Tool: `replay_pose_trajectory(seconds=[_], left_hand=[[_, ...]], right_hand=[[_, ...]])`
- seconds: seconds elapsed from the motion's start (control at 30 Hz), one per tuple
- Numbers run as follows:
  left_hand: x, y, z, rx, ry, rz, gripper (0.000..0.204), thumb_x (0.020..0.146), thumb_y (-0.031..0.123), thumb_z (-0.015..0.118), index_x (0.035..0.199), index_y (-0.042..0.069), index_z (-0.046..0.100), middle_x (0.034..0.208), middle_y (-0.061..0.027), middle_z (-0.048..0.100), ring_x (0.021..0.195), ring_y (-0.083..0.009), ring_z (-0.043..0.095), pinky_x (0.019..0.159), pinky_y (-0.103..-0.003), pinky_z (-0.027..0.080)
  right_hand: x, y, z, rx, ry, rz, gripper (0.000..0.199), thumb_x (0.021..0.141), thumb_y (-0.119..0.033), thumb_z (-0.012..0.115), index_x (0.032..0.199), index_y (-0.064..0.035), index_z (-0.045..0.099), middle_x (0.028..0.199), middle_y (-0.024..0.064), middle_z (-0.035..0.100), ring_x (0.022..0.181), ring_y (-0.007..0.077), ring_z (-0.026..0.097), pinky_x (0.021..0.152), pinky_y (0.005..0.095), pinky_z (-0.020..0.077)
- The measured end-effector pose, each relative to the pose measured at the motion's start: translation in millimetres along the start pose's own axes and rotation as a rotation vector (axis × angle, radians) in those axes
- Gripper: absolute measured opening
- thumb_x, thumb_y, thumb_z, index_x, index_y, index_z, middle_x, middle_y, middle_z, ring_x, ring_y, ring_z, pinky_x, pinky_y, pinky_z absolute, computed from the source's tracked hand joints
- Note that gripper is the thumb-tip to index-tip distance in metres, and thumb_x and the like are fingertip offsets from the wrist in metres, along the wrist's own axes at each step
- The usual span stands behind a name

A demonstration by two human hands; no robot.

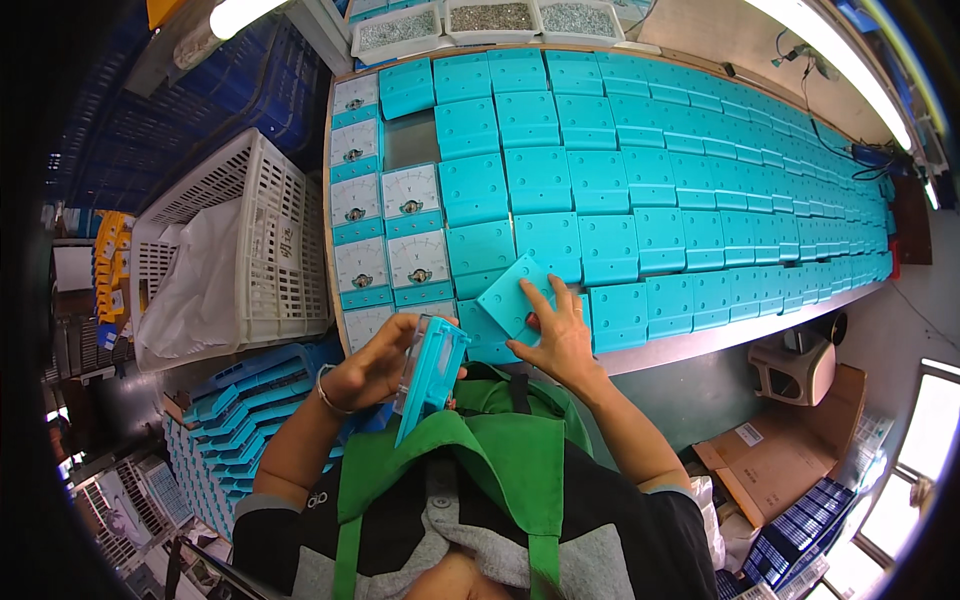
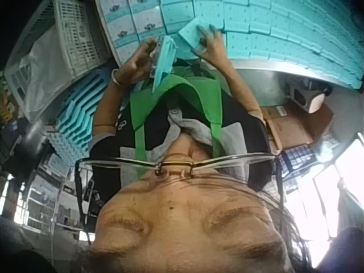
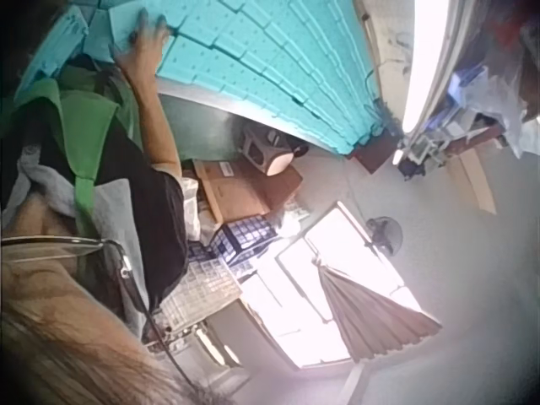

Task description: The person assembles small teal-colored electrical components on a workbench. They pick up a component, use a screwdriver to tighten a screw on the front face, and then place the finished unit into a large grid of identical items. The process is repeated for multiple units throughout the video.

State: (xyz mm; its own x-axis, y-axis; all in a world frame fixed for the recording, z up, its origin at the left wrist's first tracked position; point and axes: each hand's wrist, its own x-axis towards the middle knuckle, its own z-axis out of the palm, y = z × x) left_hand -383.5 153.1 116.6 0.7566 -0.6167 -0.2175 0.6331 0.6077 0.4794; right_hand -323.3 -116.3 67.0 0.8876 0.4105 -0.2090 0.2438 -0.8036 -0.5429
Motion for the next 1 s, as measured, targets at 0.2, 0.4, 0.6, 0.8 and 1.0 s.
replay_pose_trajectory(seconds=[0.2, 0.4, 0.6, 0.8, 1.0], left_hand=[[32.9, -5.5, 29.3, 0.223, 0.305, 0.138, 0.117, 0.060, 0.055, 0.081, 0.147, 0.011, 0.016, 0.135, -0.0119, 0.035, 0.114, -0.0296, 0.050, 0.085, -0.043, 0.053], [54.4, -17.9, -7.1, 0.269, 0.286, 0.331, 0.103, 0.070, 0.033, 0.077, 0.148, 0.006, 0.017, 0.139, -0.0125, 0.034, 0.125, -0.0258, 0.042, 0.097, -0.041, 0.044], [52.0, -20.9, -0.1, 0.189, 0.365, 0.335, 0.106, 0.064, 0.041, 0.079, 0.146, 0.007, 0.020, 0.140, -0.0105, 0.036, 0.127, -0.0266, 0.043, 0.102, -0.043, 0.043], [50.7, -19.1, 2.0, 0.227, 0.353, 0.316, 0.105, 0.065, 0.038, 0.079, 0.146, 0.008, 0.019, 0.139, -0.0100, 0.037, 0.126, -0.0257, 0.044, 0.101, -0.041, 0.044], [46.5, -22.6, 1.3, 0.196, 0.360, 0.294, 0.107, 0.063, 0.038, 0.081, 0.146, 0.009, 0.018, 0.137, -0.0096, 0.038, 0.127, -0.0247, 0.042, 0.103, -0.040, 0.041]], right_hand=[[-0.9, -16.6, -16.6, 0.881, -0.019, 0.015, 0.089, 0.071, -0.029, 0.077, 0.143, -0.0044, 0.032, 0.130, 0.0188, 0.043, 0.117, 0.0262, 0.047, 0.091, 0.0369, 0.0456], [-9.2, -36.2, -18.4, 1.449, -0.312, 0.196, 0.089, 0.077, -0.049, 0.066, 0.142, 0.0005, 0.031, 0.120, 0.0104, 0.049, 0.101, 0.0154, 0.048, 0.084, 0.0287, 0.0431], [-15.0, -51.3, -19.6, 1.488, -0.312, 0.210, 0.086, 0.077, -0.049, 0.066, 0.140, -0.0011, 0.032, 0.117, 0.0079, 0.050, 0.096, 0.0119, 0.047, 0.076, 0.0244, 0.0408], [-20.5, -43.2, -10.8, 1.430, -0.327, 0.162, 0.086, 0.077, -0.047, 0.067, 0.143, -0.0040, 0.031, 0.093, -0.0004, 0.050, 0.071, 0.0050, 0.038, 0.054, 0.0205, 0.0274], [-19.5, -44.6, -9.4, 1.421, -0.394, 0.165, 0.090, 0.077, -0.039, 0.071, 0.147, -0.0047, 0.025, 0.110, 0.0053, 0.052, 0.090, 0.0098, 0.048, 0.071, 0.0235, 0.0391]])
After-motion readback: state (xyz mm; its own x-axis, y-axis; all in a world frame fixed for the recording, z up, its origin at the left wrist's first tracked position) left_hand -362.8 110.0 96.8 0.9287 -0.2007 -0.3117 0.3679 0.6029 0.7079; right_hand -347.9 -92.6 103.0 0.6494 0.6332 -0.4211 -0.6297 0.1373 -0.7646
